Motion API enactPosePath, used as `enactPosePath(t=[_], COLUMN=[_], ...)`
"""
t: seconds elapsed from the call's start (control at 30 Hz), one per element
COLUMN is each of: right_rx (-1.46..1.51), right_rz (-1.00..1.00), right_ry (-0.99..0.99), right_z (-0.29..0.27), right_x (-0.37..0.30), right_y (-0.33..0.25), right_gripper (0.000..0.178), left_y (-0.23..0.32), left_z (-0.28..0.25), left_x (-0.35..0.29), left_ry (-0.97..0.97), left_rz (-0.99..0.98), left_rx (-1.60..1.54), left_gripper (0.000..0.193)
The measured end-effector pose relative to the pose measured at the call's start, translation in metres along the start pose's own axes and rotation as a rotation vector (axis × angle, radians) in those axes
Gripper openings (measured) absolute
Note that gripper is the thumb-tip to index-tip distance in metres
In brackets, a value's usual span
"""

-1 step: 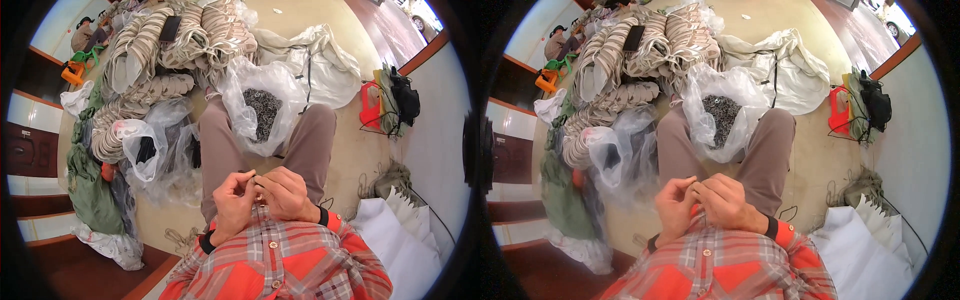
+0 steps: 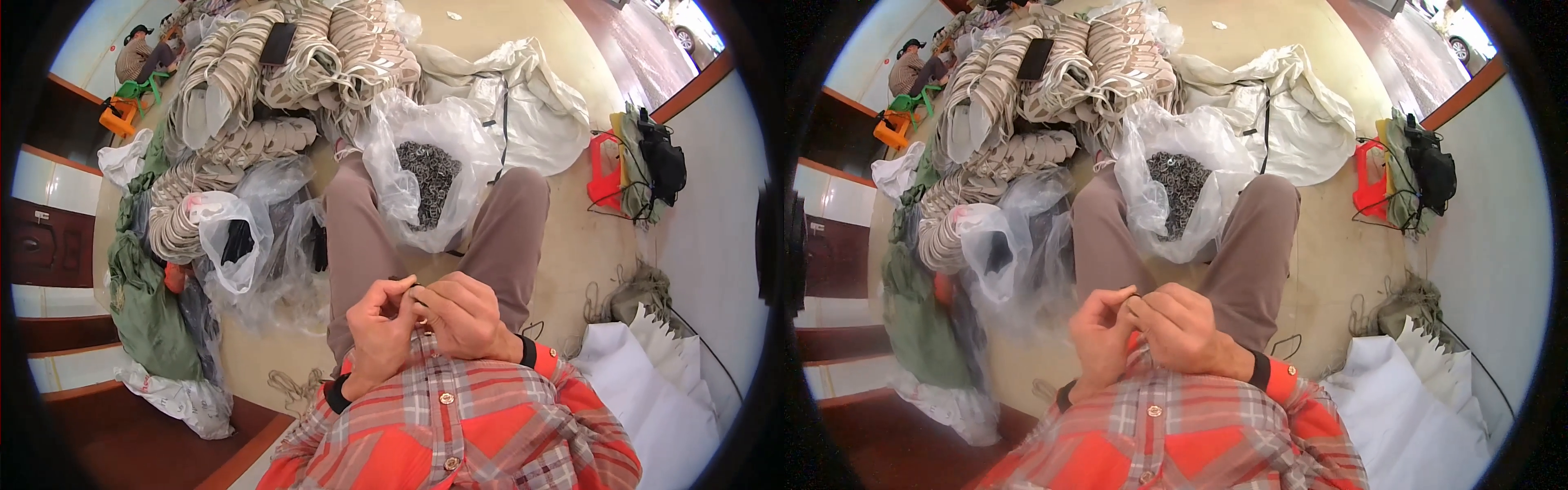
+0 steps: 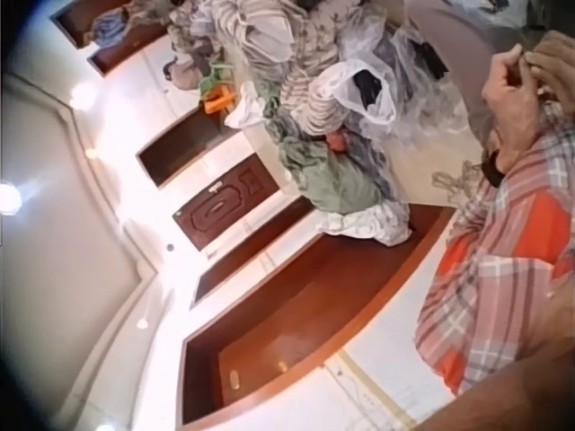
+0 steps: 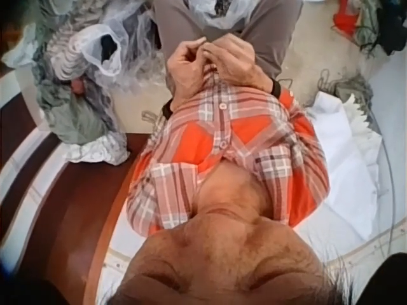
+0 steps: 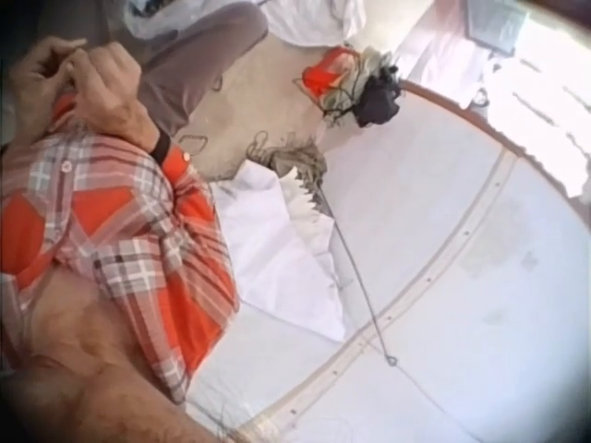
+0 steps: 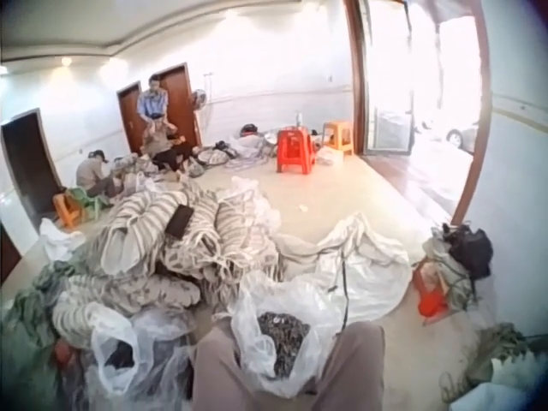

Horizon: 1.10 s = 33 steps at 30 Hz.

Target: Assembling black plastic buckles or fasteners onto shoe components while sitting in a factory setting.

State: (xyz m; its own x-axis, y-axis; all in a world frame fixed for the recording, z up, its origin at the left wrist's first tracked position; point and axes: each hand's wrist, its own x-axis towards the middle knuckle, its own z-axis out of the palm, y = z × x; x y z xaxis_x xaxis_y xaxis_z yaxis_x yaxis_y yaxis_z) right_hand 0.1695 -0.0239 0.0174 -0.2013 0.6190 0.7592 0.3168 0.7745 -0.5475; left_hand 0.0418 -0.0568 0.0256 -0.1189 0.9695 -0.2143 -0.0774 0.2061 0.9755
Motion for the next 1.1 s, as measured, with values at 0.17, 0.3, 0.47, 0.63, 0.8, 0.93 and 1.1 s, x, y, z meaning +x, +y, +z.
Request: enactPosePath(t=[0.17, 0.3, 0.47, 0.63, 0.8, 0.93, 1.1], right_rx=[-0.066, -0.215, 0.151, 0.309, 0.629, 0.751, 1.093], right_rz=[-0.069, -0.041, 0.412, 0.397, 0.710, 0.882, 1.052], right_ry=[-0.028, -0.165, -0.140, -0.408, -0.443, -0.457, -0.359], right_z=[0.005, -0.001, -0.010, -0.008, -0.007, -0.006, -0.004], right_x=[-0.017, -0.017, -0.001, 0.012, 0.008, 0.007, 0.000], right_y=[-0.002, 0.000, 0.002, 0.017, 0.023, 0.024, 0.030], right_gripper=[0.038, 0.042, 0.029, 0.031, 0.023, 0.019, 0.018], left_y=[0.006, 0.004, 0.011, 0.003, 0.011, 0.003, 0.009], left_z=[0.001, -0.012, -0.018, -0.032, -0.034, -0.040, -0.035], left_x=[-0.002, 0.010, 0.015, 0.028, 0.031, 0.030, 0.028], left_ry=[0.030, 0.003, -0.184, -0.277, -0.413, -0.409, -0.380], left_rz=[0.000, -0.091, -0.126, -0.128, -0.278, -0.268, -0.248], left_rx=[-0.080, -0.146, -0.194, -0.156, -0.212, -0.225, -0.199], left_gripper=[0.015, 0.020, 0.022, 0.020, 0.023, 0.025, 0.025])
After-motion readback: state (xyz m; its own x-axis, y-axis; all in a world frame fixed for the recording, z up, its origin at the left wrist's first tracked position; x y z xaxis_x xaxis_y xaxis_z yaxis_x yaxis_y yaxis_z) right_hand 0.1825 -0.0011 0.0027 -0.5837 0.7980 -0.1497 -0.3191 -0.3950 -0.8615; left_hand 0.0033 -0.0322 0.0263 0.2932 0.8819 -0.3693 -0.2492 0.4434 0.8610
